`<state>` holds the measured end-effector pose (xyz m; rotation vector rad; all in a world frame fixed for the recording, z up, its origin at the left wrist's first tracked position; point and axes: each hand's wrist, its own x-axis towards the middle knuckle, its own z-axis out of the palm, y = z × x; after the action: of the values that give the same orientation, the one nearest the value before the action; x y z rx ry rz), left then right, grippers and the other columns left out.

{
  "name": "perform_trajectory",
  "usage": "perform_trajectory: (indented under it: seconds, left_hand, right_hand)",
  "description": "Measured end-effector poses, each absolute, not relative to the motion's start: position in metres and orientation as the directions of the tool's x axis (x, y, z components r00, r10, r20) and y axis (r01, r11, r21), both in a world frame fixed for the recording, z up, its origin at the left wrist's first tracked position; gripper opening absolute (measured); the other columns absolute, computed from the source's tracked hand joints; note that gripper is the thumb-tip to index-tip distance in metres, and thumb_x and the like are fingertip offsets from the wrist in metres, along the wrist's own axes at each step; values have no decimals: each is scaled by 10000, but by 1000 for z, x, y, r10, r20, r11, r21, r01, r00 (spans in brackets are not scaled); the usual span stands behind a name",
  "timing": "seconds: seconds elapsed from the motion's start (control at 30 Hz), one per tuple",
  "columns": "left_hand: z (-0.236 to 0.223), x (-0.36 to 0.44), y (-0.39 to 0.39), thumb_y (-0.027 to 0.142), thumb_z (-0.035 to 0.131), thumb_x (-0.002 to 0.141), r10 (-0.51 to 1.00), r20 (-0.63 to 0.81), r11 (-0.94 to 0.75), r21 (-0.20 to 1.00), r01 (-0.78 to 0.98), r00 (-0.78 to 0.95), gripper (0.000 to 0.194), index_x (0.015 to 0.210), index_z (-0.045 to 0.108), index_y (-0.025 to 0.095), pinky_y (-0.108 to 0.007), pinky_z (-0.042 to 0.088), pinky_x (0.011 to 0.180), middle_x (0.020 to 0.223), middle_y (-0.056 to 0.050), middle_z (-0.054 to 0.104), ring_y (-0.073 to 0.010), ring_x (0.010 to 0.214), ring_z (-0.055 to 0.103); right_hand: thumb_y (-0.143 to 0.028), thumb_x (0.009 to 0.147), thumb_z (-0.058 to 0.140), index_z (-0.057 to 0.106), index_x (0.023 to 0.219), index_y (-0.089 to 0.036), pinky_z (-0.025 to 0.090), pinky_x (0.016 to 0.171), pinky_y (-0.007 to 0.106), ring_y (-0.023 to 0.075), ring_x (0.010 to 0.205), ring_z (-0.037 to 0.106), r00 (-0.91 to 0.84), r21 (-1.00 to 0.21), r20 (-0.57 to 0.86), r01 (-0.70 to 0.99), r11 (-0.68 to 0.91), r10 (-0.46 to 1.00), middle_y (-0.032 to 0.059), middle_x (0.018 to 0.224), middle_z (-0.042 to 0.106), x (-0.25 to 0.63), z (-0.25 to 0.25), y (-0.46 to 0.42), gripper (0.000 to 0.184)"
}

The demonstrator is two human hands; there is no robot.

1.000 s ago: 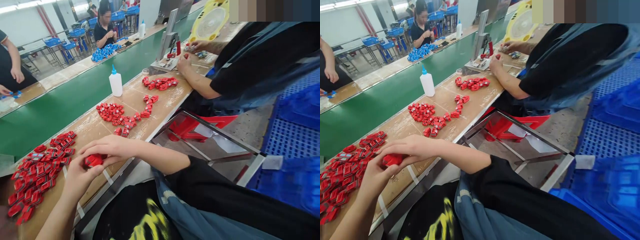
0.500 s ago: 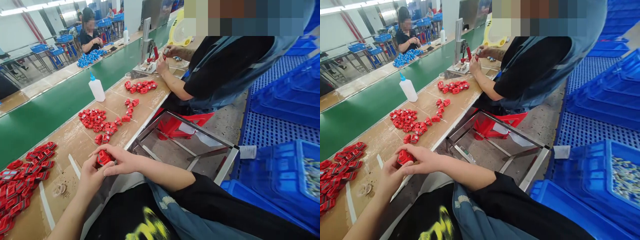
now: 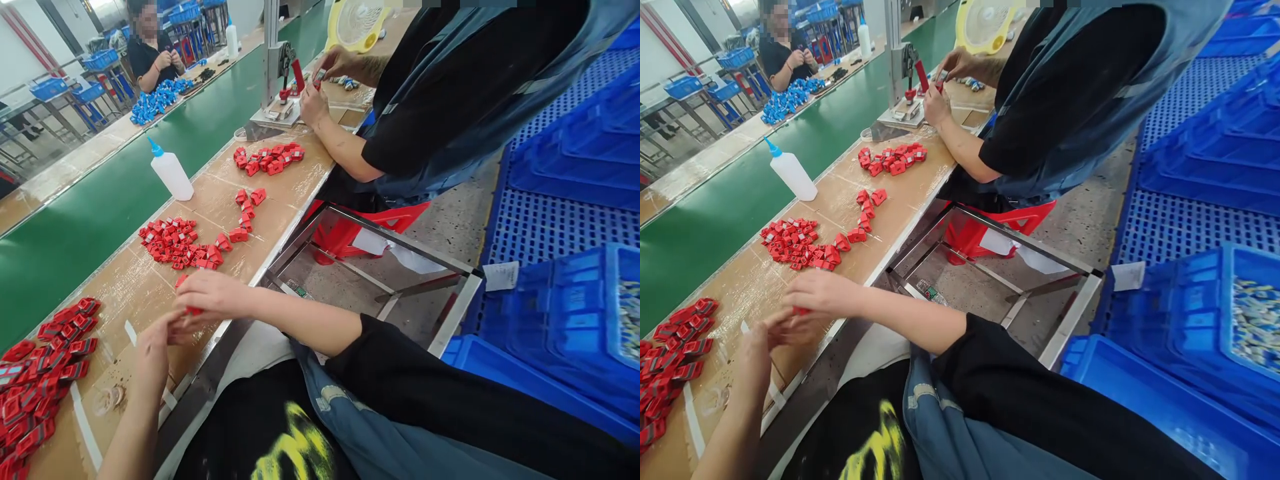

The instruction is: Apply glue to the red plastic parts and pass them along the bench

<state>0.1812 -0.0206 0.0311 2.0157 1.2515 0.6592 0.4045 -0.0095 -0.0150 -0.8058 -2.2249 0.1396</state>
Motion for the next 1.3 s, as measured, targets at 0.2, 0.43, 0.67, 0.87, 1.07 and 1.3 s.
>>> perform_trajectory:
  seconds: [0.2,0.43,0.67,0.87,1.07,1.3]
  left_hand:
    - [23,211,-1,521,632,923,842,141,-531,385,755,521,534,1413,592,313,-457,569,974,1509,-123,515,-302,1179,668]
    - [-5,303,10,422,556,985,714,167,-692,321,647,681,651,1553,408,142,-519,443,1151,1614,-256,348,-384,1480,418]
    - [-6,373,48,416,502,1012,757,135,-649,261,714,639,649,1544,389,62,-531,498,1050,1617,-383,259,-438,1339,573]
    - [28,437,113,367,570,981,725,56,-671,280,687,686,550,1483,497,156,-469,530,1018,1640,-282,313,-381,1285,632]
    - [147,344,88,425,508,1016,586,192,-809,82,582,787,468,1459,540,277,-420,524,997,1547,-80,513,-310,1225,661]
    - [172,78,48,609,553,921,922,90,-384,91,919,377,464,1192,746,285,-343,539,785,1084,-49,779,-247,829,702]
  right_hand:
    - [-460,1040,493,640,1259,-188,171,1266,560,255,1336,516,-381,-284,545,754,592,747,110,1240,671,450,-26,-3,379]
    - [-710,787,723,579,1447,-291,101,1239,682,418,1549,212,-133,-326,456,895,304,880,150,1674,279,526,-29,-12,795]
    - [-601,816,747,516,1512,-223,216,1253,593,402,1585,135,-142,-308,392,911,275,909,177,1709,182,577,-33,13,825]
    - [-535,847,734,491,1528,-182,189,1244,643,437,1561,192,127,-289,347,957,-23,929,206,1664,292,614,-17,62,805]
    - [-423,975,604,619,1351,-161,368,1170,470,309,1395,476,51,-446,585,854,269,810,182,1435,557,546,5,55,458]
    - [-447,1052,490,712,909,-174,412,718,262,160,827,654,-563,-595,363,472,650,742,55,901,723,363,23,17,379]
